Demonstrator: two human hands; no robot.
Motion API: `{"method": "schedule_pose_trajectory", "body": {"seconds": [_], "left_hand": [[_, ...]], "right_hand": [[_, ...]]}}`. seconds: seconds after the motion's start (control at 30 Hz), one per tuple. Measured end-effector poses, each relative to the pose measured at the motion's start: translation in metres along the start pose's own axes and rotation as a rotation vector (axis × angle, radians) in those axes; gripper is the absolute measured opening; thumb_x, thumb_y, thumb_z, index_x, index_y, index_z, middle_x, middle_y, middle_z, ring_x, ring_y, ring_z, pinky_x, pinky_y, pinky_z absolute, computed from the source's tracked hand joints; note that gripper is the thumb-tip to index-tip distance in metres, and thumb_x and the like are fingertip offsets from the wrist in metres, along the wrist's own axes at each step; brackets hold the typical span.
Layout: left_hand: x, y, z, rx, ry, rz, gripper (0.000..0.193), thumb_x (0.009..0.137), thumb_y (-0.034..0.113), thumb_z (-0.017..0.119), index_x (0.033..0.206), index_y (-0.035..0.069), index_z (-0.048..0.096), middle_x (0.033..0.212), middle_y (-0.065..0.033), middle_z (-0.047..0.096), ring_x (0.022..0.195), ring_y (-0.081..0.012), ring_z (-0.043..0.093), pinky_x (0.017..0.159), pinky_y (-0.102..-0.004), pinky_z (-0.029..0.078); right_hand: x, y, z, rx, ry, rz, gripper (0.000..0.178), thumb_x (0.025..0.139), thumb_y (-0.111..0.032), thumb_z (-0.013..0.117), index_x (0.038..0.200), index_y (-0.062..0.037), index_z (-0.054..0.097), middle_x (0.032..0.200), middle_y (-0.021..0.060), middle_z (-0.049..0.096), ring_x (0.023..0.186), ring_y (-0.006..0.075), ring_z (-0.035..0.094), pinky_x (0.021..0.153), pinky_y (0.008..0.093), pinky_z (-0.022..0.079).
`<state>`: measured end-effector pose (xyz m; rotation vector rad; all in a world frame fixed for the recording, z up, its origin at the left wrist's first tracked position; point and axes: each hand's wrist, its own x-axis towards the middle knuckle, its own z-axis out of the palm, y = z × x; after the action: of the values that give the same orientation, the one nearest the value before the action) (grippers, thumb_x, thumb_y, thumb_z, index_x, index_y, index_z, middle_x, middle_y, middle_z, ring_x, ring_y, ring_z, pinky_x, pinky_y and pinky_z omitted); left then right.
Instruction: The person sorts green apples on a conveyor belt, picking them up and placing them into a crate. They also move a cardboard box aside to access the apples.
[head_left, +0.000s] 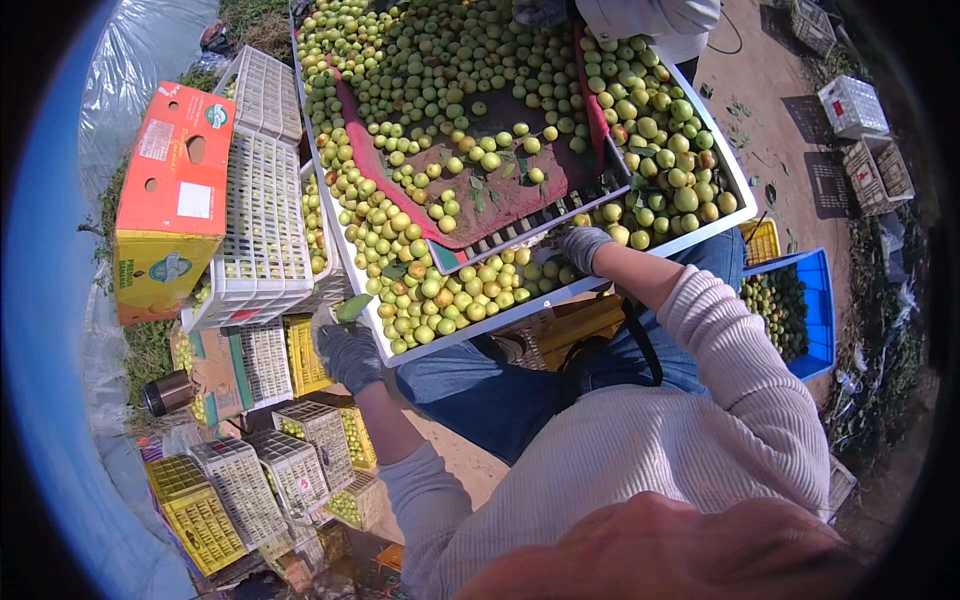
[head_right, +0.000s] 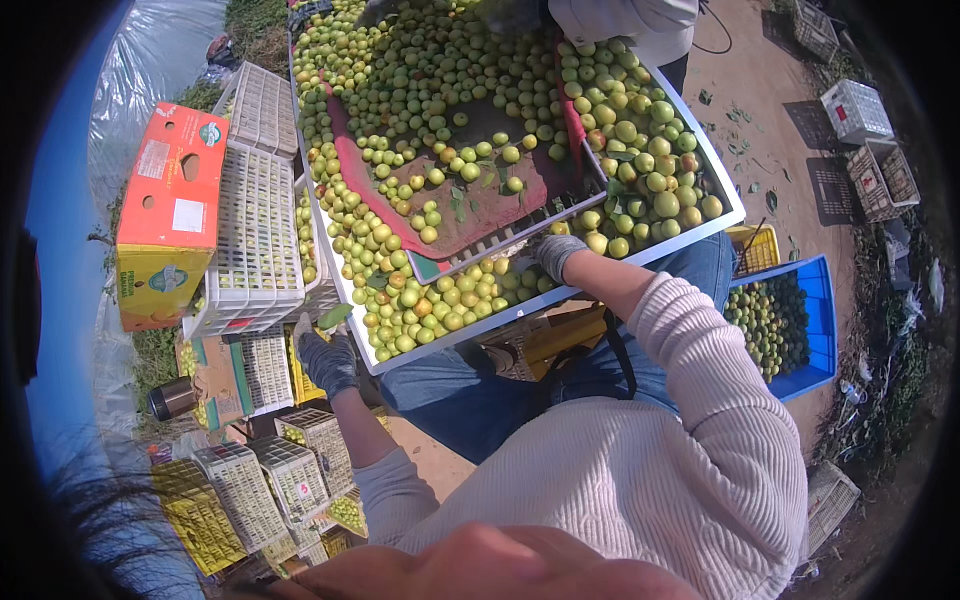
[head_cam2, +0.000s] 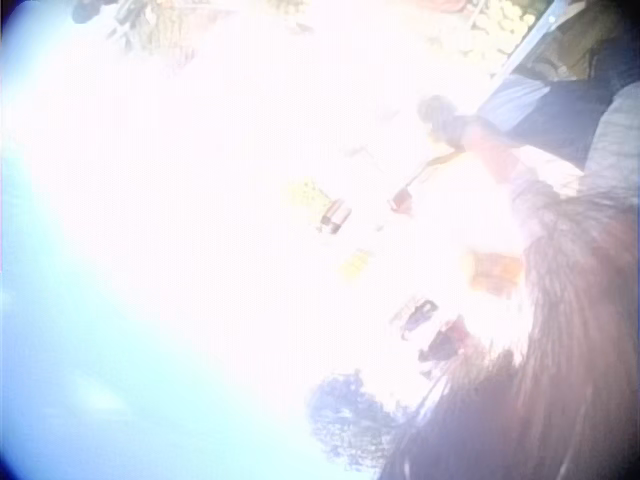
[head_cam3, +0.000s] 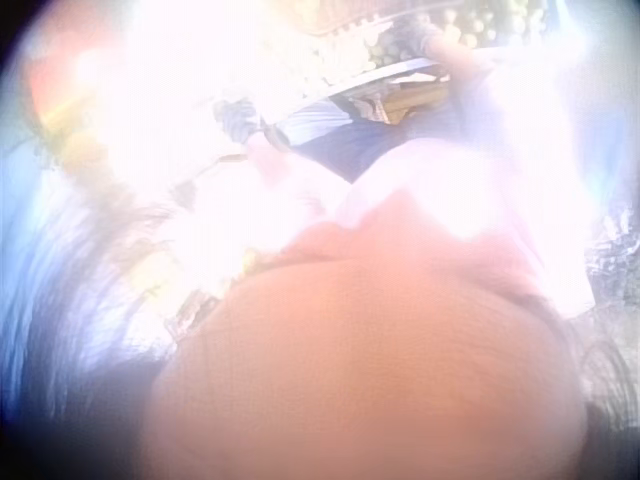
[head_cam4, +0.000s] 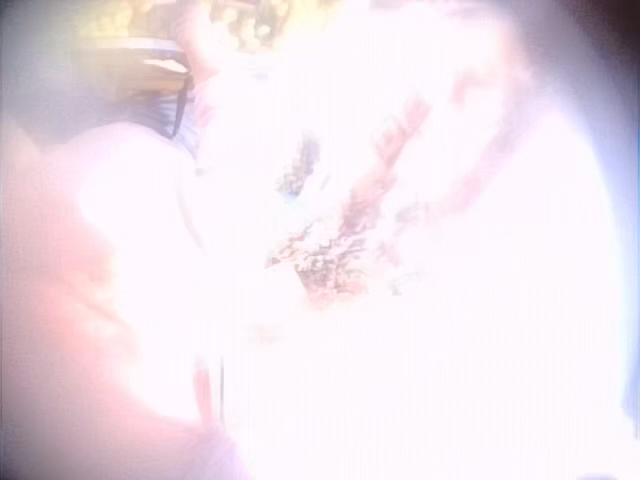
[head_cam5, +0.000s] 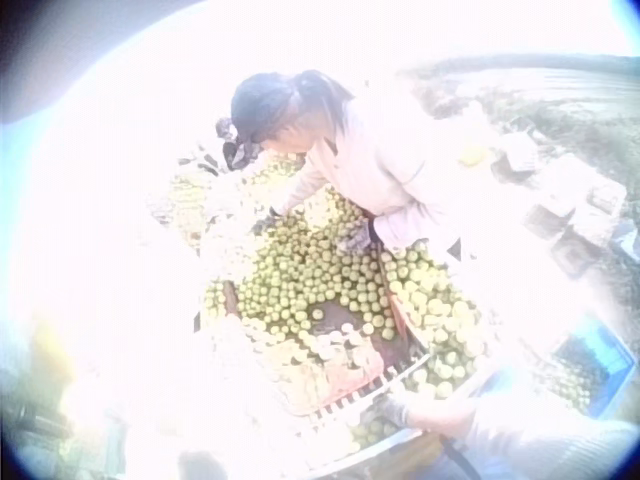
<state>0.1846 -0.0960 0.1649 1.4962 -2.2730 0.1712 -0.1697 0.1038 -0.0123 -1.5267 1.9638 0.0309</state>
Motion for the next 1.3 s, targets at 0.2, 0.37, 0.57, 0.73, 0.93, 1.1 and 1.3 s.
{"method": "schedule_pose_trajectory", "body": {"seconds": [0.2, 0.37, 0.57, 0.73, 0.93, 1.1, 1.3], "left_hand": [[-0.032, 0.030, 0.015, -0.451, -0.219, 0.158, 0.045, 0.088, 0.021, 0.073, 0.128, 0.002, 0.062, 0.130, -0.0225, 0.060, 0.122, -0.0371, 0.058, 0.105, -0.0448, 0.047], [-0.080, 0.144, 0.099, -0.639, -0.703, 0.401, 0.037, 0.091, 0.023, 0.069, 0.123, 0.004, 0.065, 0.124, -0.0185, 0.066, 0.116, -0.0352, 0.063, 0.103, -0.0420, 0.049], [-0.083, 0.192, 0.151, -0.349, -1.013, 0.459, 0.069, 0.089, 0.034, 0.070, 0.151, 0.021, 0.042, 0.160, -0.0196, 0.032, 0.133, -0.0398, 0.051, 0.109, -0.0460, 0.045], [-0.073, 0.211, 0.187, 0.011, -1.183, 0.630, 0.082, 0.086, 0.047, 0.070, 0.154, 0.015, 0.039, 0.164, -0.0248, 0.020, 0.130, -0.0370, 0.056, 0.108, -0.0447, 0.048], [-0.077, 0.211, 0.211, 0.127, -1.174, 0.596, 0.070, 0.090, 0.022, 0.059, 0.153, 0.003, 0.037, 0.152, -0.0297, 0.041, 0.133, -0.0392, 0.053, 0.109, -0.0452, 0.046], [-0.078, 0.206, 0.218, -0.010, -1.249, 0.604, 0.072, 0.083, 0.020, 0.062, 0.149, 0.002, 0.041, 0.149, -0.0271, 0.046, 0.131, -0.0407, 0.054, 0.108, -0.0471, 0.047], [-0.068, 0.204, 0.205, 0.005, -1.283, 0.612, 0.073, 0.079, 0.030, 0.070, 0.141, -0.001, 0.049, 0.139, -0.0262, 0.056, 0.129, -0.0379, 0.056, 0.107, -0.0437, 0.046]], "right_hand": [[-0.003, -0.001, -0.013, -0.081, -0.032, -0.079, 0.051, 0.088, -0.008, 0.062, 0.137, -0.0180, 0.061, 0.132, 0.0168, 0.065, 0.120, 0.0331, 0.064, 0.100, 0.0425, 0.053], [-0.040, 0.002, -0.016, 0.511, 0.308, -0.057, 0.046, 0.076, -0.009, 0.078, 0.121, -0.0092, 0.067, 0.105, 0.0179, 0.073, 0.100, 0.0300, 0.071, 0.090, 0.0407, 0.055], [-0.116, -0.003, -0.032, 0.483, -0.035, -0.332, 0.033, 0.080, -0.010, 0.074, 0.112, -0.0092, 0.074, 0.100, 0.0123, 0.075, 0.094, 0.0283, 0.072, 0.084, 0.0392, 0.056], [-0.084, -0.008, -0.057, 0.230, 0.319, -0.057, 0.046, 0.086, -0.033, 0.069, 0.127, -0.0115, 0.068, 0.112, 0.0180, 0.072, 0.105, 0.0351, 0.068, 0.091, 0.0447, 0.054], [-0.030, -0.009, -0.026, 0.052, 0.083, 0.096, 0.065, 0.092, -0.045, 0.060, 0.148, -0.0128, 0.049, 0.146, 0.0222, 0.051, 0.123, 0.0374, 0.061, 0.102, 0.0491, 0.050], [-0.006, -0.008, 0.006, 0.028, 0.110, -0.090, 0.054, 0.085, -0.030, 0.067, 0.135, -0.0120, 0.062, 0.135, 0.0202, 0.061, 0.117, 0.0373, 0.064, 0.096, 0.0465, 0.053], [0.004, -0.019, -0.003, 0.084, -0.129, -0.026, 0.047, 0.079, -0.030, 0.071, 0.120, -0.0089, 0.069, 0.110, 0.0197, 0.073, 0.101, 0.0373, 0.070, 0.087, 0.0454, 0.056]]}}
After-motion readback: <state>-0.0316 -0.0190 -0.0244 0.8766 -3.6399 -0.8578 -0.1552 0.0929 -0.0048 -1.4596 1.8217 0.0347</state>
